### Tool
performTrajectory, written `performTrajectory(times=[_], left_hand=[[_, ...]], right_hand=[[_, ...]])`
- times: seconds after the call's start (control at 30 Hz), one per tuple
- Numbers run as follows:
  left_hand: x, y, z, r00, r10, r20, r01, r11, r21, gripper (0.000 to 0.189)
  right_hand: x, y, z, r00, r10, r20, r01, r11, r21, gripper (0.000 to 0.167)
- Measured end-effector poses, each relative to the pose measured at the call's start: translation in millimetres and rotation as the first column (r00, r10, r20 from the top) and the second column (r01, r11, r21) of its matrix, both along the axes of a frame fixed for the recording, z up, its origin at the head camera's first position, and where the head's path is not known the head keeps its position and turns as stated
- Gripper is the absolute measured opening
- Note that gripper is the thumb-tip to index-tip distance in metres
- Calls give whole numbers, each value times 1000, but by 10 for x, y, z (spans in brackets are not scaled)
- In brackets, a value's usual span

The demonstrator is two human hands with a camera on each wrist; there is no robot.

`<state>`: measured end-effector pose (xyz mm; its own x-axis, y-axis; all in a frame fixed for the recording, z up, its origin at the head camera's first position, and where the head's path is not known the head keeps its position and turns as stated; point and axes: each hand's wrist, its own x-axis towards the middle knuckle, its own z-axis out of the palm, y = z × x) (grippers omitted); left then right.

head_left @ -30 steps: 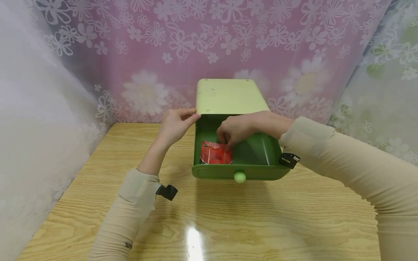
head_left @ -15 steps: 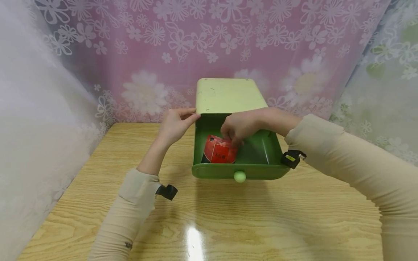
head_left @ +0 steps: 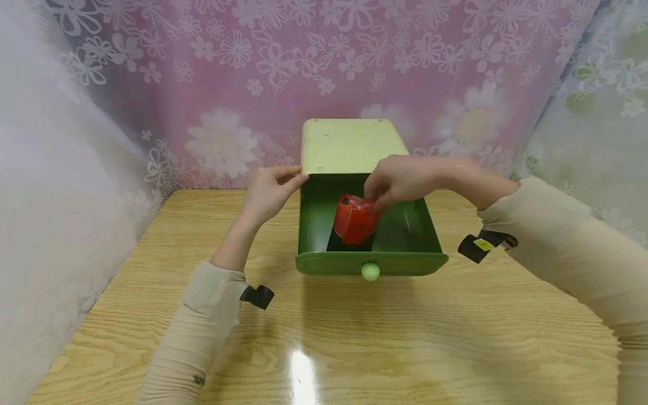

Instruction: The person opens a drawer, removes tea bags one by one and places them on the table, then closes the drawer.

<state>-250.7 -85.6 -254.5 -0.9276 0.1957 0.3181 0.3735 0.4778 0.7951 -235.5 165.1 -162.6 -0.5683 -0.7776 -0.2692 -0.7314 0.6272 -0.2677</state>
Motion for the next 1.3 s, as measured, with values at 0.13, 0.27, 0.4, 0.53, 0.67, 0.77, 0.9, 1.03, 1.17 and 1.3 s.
performTrajectory(times=[0.13, 0.27, 0.4, 0.53, 0.67, 0.77, 0.9, 1.03, 1.17, 1.3], left_hand=[[-2, -2, 2, 1000, 3, -6, -3, 1000, -3, 39], [1, 1, 5, 1000, 6, -11, -6, 1000, -6, 39], [4, 5, -1, 1000, 3, -9, -4, 1000, -7, 40], [6, 1, -8, 1000, 3, -1, -3, 1000, -9, 41], [8, -1, -6, 1000, 3, -1, -3, 1000, -13, 41], [6, -1, 0, 1000, 0, -3, 0, 1000, -7, 41], [6, -2, 13, 1000, -1, 2, 1, 1000, -3, 41], [5, -5, 13, 1000, 4, 5, -4, 1000, -6, 41], [9, -1, 7, 1000, 10, 3, -10, 1000, -3, 41], [24, 7, 0, 1000, 10, -4, -10, 1000, 1, 40]], right_hand=[[55, 181, 80, 999, -44, 9, 45, 995, -84, 4], [95, 395, 97, 996, -84, 1, 83, 979, -189, 9], [163, 647, 94, 988, -156, 0, 149, 943, -296, 14], [239, 949, 90, 966, -259, -5, 237, 890, -391, 17], [293, 1297, 44, 940, -339, -41, 281, 838, -468, 16], [319, 1547, -13, 915, -404, -22, 342, 802, -490, 17], [347, 1838, -105, 862, -507, -9, 444, 762, -471, 16], [363, 2031, -223, 794, -605, -57, 537, 743, -399, 14], [321, 2184, -397, 758, -651, -28, 604, 718, -345, 20], [266, 2297, -632, 736, -674, 63, 652, 681, -332, 26]])
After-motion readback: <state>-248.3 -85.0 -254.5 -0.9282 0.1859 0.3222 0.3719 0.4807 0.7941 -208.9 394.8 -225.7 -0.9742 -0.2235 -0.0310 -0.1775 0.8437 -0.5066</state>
